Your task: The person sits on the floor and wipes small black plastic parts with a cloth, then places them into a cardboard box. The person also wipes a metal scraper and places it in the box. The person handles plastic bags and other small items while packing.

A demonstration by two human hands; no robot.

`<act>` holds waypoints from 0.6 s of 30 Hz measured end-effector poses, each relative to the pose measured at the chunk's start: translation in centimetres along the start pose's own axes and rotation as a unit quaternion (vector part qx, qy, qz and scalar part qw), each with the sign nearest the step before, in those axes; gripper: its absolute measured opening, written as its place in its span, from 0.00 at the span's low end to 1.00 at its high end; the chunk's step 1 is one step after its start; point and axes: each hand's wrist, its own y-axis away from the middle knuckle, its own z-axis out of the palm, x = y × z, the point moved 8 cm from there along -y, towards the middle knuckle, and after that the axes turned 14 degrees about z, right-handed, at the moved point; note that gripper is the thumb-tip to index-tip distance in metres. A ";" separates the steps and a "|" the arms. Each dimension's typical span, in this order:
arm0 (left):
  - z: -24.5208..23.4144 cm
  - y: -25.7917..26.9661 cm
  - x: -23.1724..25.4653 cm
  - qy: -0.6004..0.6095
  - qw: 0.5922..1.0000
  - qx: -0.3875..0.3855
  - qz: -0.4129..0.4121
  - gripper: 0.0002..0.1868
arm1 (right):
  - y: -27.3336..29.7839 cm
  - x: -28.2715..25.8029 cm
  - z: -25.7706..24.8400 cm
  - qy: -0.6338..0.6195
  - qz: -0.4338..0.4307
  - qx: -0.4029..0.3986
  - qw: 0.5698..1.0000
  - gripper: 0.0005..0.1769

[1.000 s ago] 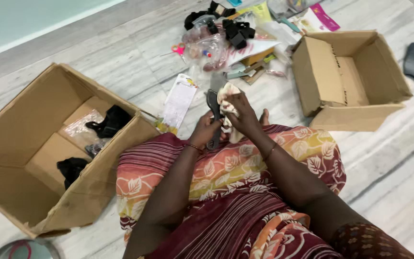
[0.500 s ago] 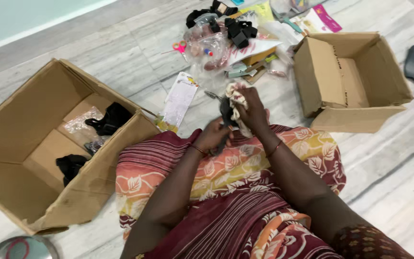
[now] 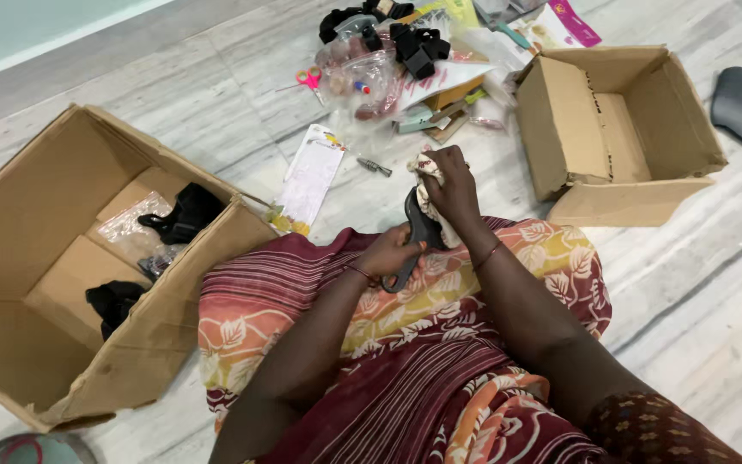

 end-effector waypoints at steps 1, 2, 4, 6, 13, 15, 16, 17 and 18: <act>-0.4 0.1 0.3 0.005 1.000 0.015 0.008 0.11 | -0.1 -0.3 0.2 -0.002 -0.012 0.008 1.000 0.22; -1.1 -0.1 0.7 0.010 0.999 0.030 0.017 0.12 | -0.2 -0.5 0.5 -0.004 -0.025 0.017 1.000 0.23; -3.1 -0.2 1.5 0.029 0.995 0.084 0.035 0.12 | 0.0 -0.8 1.2 -0.028 -0.042 0.013 0.999 0.24; -6.0 0.2 2.4 0.055 0.984 0.162 0.054 0.09 | 1.0 -0.9 2.1 -0.071 -0.051 -0.012 0.996 0.24; -5.3 -0.6 0.4 0.033 0.990 0.130 0.043 0.13 | 0.7 2.9 3.2 -0.034 0.017 -0.040 0.998 0.22; -3.4 -0.9 -0.4 0.015 0.997 0.070 0.039 0.14 | -0.5 4.1 1.9 0.002 -0.006 0.006 1.000 0.19; -3.3 -0.8 -0.4 0.012 0.997 0.062 0.031 0.14 | -0.8 4.9 1.9 -0.001 0.016 0.011 1.000 0.18; -3.3 -0.7 -0.2 0.009 0.998 0.054 0.023 0.14 | -1.0 5.5 1.9 -0.004 0.039 0.015 0.999 0.18; -3.3 -0.7 -0.1 0.007 0.999 0.046 0.015 0.14 | -1.0 5.9 1.7 -0.006 0.062 0.020 0.998 0.17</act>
